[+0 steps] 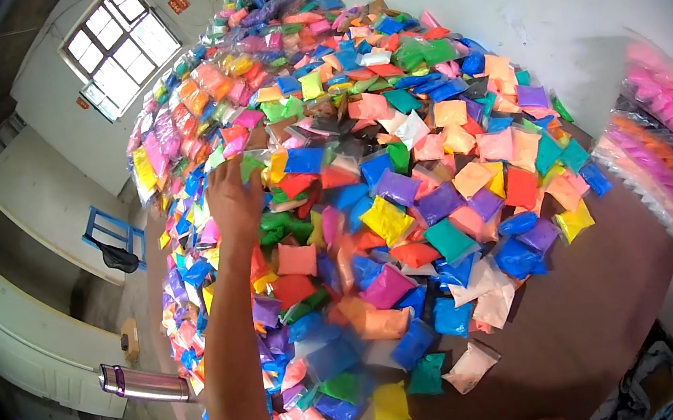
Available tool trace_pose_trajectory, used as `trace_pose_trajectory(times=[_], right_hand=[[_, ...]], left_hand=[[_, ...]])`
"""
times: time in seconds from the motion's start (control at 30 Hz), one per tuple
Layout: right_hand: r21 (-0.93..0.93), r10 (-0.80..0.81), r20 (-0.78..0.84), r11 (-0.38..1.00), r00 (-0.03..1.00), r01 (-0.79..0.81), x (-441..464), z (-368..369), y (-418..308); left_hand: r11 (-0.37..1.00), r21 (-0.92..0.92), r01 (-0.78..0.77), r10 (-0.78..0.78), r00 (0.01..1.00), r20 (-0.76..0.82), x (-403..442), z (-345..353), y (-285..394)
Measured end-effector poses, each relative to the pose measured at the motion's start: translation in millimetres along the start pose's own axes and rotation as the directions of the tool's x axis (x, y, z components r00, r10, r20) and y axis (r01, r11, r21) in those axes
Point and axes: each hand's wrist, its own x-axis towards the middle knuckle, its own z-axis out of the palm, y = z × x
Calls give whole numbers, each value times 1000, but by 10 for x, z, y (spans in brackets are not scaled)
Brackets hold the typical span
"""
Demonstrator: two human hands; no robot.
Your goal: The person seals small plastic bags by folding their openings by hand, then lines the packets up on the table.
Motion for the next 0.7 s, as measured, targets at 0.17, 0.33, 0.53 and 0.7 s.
trace_pose_trajectory(times=[0.17, 0.33, 0.53, 0.7], right_hand=[[9, 5, 12, 1000, 1000, -5, 34, -6, -22], [-11, 19, -9, 1000, 1000, -19, 40, -24, 0], [8, 34, 27, 999, 999, -34, 33, 22, 24], [-23, 28, 33, 999, 999, -27, -19, -3, 32]], left_hand=[[812, -354, -464, 550, 812, 198, -115, -33, 609], [953, -12, -303, 299, 932, 208, 52, 369, 286], [988, 97, -119, 100, 979, 178, -84, 245, 99], [916, -261, -304, 355, 918, 176, -124, 264, 512]])
